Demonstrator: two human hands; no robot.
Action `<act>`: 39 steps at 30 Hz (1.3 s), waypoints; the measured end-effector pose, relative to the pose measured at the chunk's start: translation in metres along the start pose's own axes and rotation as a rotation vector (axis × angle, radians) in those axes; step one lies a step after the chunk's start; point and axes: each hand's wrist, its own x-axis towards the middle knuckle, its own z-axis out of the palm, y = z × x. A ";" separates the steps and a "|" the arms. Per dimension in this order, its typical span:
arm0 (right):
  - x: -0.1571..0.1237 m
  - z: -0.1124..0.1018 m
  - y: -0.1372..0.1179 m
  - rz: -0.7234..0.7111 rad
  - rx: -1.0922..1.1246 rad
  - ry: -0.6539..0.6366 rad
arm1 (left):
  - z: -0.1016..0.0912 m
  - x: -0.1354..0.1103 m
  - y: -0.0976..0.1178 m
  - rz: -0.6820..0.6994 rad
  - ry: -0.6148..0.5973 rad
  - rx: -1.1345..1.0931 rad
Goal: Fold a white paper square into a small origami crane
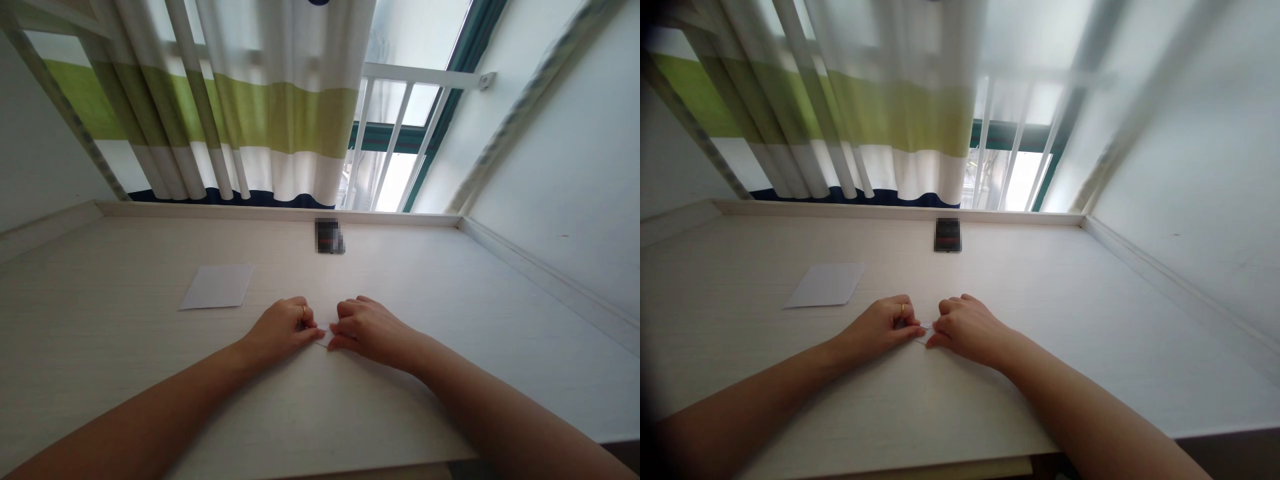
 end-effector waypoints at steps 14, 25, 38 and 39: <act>0.000 -0.004 -0.003 -0.112 -0.105 -0.015 | -0.003 -0.002 0.004 0.154 -0.061 -0.011; 0.000 -0.001 -0.006 -0.196 -0.087 0.017 | 0.003 0.003 0.003 0.072 -0.031 -0.027; 0.002 0.001 -0.008 -0.113 0.184 0.039 | -0.002 0.003 0.003 0.113 -0.084 -0.052; 0.002 0.002 -0.008 -0.112 0.193 0.041 | -0.003 0.003 0.003 0.114 -0.087 -0.056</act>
